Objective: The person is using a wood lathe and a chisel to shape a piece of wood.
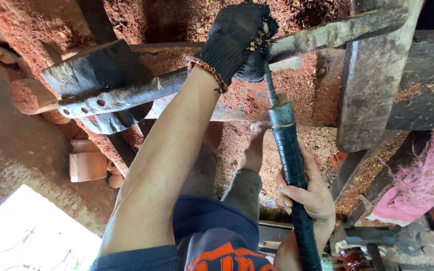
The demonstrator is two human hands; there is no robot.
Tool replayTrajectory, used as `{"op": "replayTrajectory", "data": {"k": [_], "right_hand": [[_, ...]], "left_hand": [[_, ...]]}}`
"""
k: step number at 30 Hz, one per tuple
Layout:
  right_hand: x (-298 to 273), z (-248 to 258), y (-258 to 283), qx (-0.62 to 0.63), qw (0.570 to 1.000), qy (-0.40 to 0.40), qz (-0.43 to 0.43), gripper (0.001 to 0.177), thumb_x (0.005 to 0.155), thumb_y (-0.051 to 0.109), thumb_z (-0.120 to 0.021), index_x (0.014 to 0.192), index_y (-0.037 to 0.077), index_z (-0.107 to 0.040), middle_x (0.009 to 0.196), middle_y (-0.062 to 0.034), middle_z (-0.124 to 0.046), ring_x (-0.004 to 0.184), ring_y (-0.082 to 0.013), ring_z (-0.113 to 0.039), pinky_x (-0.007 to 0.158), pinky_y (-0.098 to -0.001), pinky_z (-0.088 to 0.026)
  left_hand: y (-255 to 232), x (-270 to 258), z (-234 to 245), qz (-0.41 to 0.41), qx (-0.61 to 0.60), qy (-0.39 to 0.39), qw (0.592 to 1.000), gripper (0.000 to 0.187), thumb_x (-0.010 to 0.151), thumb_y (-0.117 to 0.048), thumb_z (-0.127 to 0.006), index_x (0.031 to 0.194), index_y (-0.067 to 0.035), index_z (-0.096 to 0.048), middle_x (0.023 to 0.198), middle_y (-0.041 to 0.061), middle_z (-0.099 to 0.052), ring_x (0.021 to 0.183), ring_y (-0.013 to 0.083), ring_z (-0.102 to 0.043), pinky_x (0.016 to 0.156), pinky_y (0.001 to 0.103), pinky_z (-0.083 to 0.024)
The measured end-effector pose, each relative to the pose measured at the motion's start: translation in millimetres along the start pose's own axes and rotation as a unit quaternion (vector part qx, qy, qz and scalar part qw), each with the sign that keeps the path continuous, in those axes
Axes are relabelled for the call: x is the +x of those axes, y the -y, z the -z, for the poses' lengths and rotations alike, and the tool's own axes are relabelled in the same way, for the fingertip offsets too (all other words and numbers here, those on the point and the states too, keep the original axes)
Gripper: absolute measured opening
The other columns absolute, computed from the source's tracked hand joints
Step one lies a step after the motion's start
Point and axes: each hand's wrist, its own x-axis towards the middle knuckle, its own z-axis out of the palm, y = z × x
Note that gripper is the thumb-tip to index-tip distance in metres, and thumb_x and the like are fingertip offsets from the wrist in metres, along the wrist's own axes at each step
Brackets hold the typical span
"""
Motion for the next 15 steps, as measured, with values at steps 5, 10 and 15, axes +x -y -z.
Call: {"op": "replayTrajectory", "data": {"k": [5,10,15], "right_hand": [[3.6,13.5,3.4,-0.006,1.000,0.020,-0.005,0.110,0.074,-0.005,-0.071,0.166,0.028,-0.021,0.087,-0.0159,-0.059,0.055,-0.0154,-0.058,0.045,-0.0286,-0.050],[8.4,24.7,5.6,0.001,0.998,0.069,0.000,0.107,0.078,-0.006,-0.069,0.166,0.029,-0.019,0.089,-0.0176,-0.060,0.056,-0.0160,-0.060,0.049,-0.0296,-0.052],[11.1,28.6,9.8,0.040,0.996,0.081,-0.001,0.106,0.079,-0.008,-0.068,0.167,0.028,-0.022,0.090,-0.0176,-0.059,0.056,-0.0167,-0.058,0.050,-0.0303,-0.051]], "left_hand": [[-1.4,-0.7,2.4,0.035,0.047,0.013,0.998,0.022,0.088,-0.031,-0.061,0.096,-0.020,-0.079,0.095,0.012,-0.076,0.087,0.0304,-0.074,0.074,0.046,-0.058],[10.1,4.2,-10.1,0.032,0.071,0.005,0.997,0.025,0.091,-0.031,-0.060,0.101,-0.019,-0.079,0.101,0.013,-0.075,0.092,0.0312,-0.074,0.079,0.047,-0.057],[21.9,5.1,-24.3,0.058,0.027,-0.025,0.998,0.026,0.094,-0.031,-0.054,0.102,-0.020,-0.077,0.102,0.010,-0.076,0.092,0.0299,-0.073,0.080,0.045,-0.057]]}}
